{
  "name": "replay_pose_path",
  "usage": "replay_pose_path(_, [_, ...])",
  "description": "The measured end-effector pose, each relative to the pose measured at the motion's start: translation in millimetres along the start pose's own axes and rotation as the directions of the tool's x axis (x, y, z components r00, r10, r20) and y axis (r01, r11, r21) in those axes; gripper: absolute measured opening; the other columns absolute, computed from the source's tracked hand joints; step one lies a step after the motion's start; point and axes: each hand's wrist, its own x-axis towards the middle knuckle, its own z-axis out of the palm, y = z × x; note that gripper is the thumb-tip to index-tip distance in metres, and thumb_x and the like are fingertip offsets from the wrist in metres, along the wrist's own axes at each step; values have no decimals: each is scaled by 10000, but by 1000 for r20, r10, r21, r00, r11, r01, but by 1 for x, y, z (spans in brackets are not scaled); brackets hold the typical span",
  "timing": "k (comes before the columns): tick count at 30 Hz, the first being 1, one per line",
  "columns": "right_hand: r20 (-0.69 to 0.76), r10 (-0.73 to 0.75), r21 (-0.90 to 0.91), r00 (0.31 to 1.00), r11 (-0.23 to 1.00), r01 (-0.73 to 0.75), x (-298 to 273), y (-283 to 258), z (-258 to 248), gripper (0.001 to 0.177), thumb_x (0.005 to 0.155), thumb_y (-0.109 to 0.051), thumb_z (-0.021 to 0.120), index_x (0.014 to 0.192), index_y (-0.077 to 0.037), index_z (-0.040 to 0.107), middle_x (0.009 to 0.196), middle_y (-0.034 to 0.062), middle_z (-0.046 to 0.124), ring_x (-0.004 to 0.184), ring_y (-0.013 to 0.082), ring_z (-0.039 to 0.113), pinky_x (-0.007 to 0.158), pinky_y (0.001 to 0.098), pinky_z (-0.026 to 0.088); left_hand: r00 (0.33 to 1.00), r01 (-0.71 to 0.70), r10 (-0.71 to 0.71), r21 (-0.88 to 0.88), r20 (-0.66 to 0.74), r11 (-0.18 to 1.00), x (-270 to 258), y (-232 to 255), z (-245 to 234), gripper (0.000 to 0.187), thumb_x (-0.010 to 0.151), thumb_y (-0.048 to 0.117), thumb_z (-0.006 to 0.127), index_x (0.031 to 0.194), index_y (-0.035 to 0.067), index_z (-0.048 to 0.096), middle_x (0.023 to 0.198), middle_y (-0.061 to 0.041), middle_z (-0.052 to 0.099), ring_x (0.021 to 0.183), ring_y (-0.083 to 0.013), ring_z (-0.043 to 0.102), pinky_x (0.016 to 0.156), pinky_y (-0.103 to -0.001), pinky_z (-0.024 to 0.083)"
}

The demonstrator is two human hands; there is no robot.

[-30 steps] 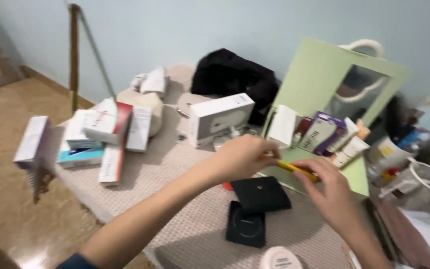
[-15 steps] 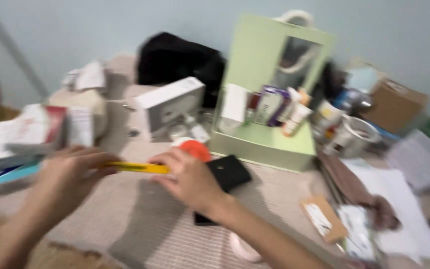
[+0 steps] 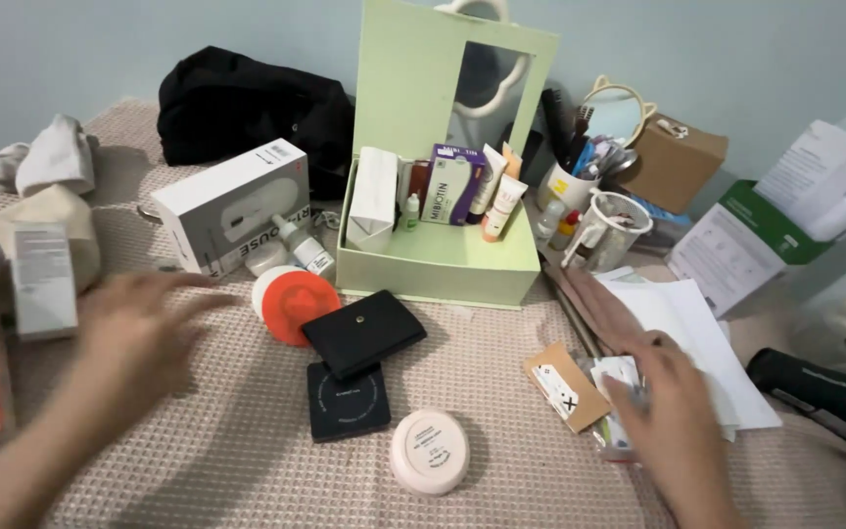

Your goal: The person opens a light green box with a mirror and places various items inside, including a white box, a blue box, a purple box, a white tube, a small bottle, a black compact, and an orange container. The person arranges the items within the box.

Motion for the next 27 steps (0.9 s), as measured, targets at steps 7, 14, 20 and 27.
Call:
replay_pose_path(7, [266,394,-19,880,914,-404,-2,22,6,685,874,-386,718,1481,-261,427,1286,80,674,1155,322,679,907,457,527,864,-422,498,-639,-70,643,67,218,27,276,881,176,732,1151,120,737,1136,-100,742,1039,-268,681,944,-447,511])
replay_pose_path(14, [183,448,253,875,839,-483,-6,13,9,512,889,-287,734,1372,-239,568,1090,58,717,969,251,701,840,378,523,778,-265,497,-517,384,814,113,317,108,624,787,127,811,1331,70,509,1244,-176,582,1142,-369,569,892,-513,513])
replay_pose_path(20, [102,377,474,921,795,-378,-4,26,17,259,891,-253,737,1105,-112,768,1090,51,808,1058,183,738,879,331,561,845,4,386,-725,371,689,116,291,82,201,900,-103,620,928,89,571,892,-64,715,794,-204,713,599,-280,607])
replay_pose_path(27, [-94,-21,724,995,685,83,28,-12,-1,91,923,-77,695,979,-48,630,987,77,726,1023,173,716,964,288,536,890,-447,368,-680,-271,581,117,238,53,180,852,-129,543,851,49,520,888,-97,575,684,-263,553,532,-378,454])
